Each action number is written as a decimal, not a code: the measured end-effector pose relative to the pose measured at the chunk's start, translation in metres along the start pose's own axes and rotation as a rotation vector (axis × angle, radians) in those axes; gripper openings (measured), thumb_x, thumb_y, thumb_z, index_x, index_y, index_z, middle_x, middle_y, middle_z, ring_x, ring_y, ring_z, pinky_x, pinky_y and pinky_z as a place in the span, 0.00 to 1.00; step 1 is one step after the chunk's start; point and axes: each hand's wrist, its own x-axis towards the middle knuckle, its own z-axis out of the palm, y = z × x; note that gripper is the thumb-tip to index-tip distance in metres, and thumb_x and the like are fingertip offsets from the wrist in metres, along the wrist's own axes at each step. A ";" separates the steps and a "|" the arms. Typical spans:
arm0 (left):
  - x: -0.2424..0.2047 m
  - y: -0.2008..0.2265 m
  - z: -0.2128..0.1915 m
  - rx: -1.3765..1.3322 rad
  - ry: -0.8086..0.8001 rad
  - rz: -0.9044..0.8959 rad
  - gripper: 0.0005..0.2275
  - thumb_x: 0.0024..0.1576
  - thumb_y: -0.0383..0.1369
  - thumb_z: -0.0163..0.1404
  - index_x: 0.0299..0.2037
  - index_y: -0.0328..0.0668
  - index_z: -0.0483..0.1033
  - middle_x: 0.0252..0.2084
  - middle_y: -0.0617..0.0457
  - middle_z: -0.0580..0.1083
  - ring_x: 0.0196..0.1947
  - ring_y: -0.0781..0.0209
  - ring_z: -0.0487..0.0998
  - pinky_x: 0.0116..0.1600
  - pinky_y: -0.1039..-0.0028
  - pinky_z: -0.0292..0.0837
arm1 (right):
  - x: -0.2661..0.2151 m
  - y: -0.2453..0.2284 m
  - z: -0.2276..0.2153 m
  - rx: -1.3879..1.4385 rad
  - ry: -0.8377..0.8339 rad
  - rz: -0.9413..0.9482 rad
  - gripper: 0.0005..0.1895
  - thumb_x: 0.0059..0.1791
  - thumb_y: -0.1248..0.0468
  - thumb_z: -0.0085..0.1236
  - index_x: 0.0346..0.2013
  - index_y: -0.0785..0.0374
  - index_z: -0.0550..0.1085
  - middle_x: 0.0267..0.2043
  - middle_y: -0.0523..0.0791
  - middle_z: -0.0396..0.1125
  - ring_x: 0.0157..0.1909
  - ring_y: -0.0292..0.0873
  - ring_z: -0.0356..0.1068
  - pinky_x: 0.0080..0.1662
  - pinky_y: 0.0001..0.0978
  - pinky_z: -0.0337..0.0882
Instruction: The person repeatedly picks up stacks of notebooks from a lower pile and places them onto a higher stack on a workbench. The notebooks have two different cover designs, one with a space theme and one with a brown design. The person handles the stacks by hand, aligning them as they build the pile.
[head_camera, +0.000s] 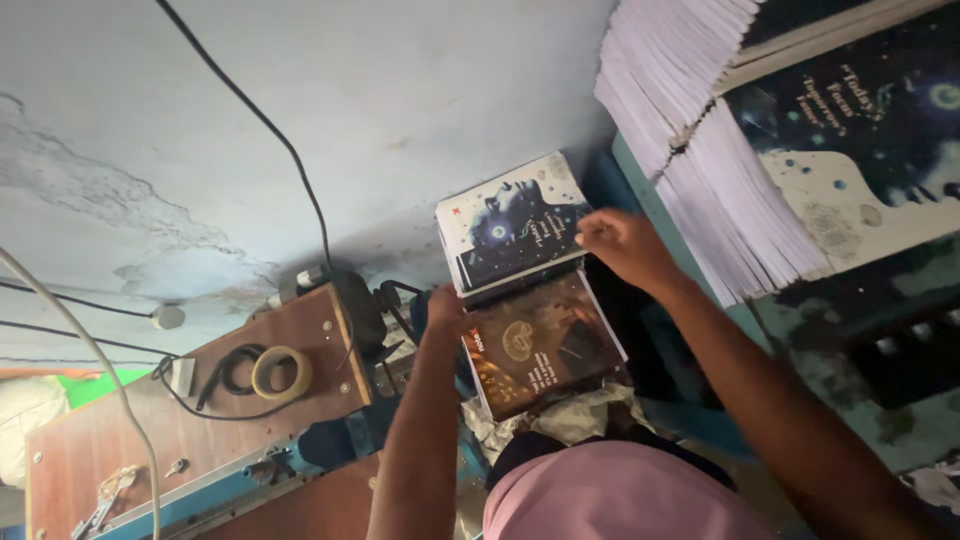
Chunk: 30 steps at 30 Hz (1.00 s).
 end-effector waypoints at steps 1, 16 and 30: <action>0.000 0.000 0.000 0.052 -0.012 0.019 0.19 0.52 0.35 0.58 0.52 0.41 0.74 0.49 0.51 0.77 0.47 0.56 0.77 0.54 0.62 0.75 | 0.008 0.023 0.011 -0.015 0.022 0.021 0.21 0.48 0.54 0.64 0.49 0.64 0.78 0.44 0.46 0.77 0.44 0.40 0.77 0.47 0.32 0.74; 0.001 -0.001 0.009 -1.197 -0.043 -0.295 0.21 0.64 0.44 0.40 0.66 0.52 0.66 0.63 0.59 0.69 0.54 0.56 0.73 0.54 0.50 0.70 | 0.079 0.202 0.066 -0.259 0.058 0.297 0.38 0.47 0.40 0.64 0.53 0.74 0.75 0.50 0.60 0.74 0.51 0.59 0.75 0.53 0.47 0.73; 0.011 -0.005 0.014 -1.321 -0.046 -0.294 0.23 0.65 0.41 0.38 0.70 0.47 0.57 0.67 0.52 0.65 0.52 0.46 0.76 0.54 0.48 0.71 | 0.106 0.201 0.067 0.249 -0.063 0.600 0.32 0.45 0.48 0.64 0.58 0.60 0.66 0.53 0.47 0.67 0.52 0.47 0.69 0.47 0.52 0.74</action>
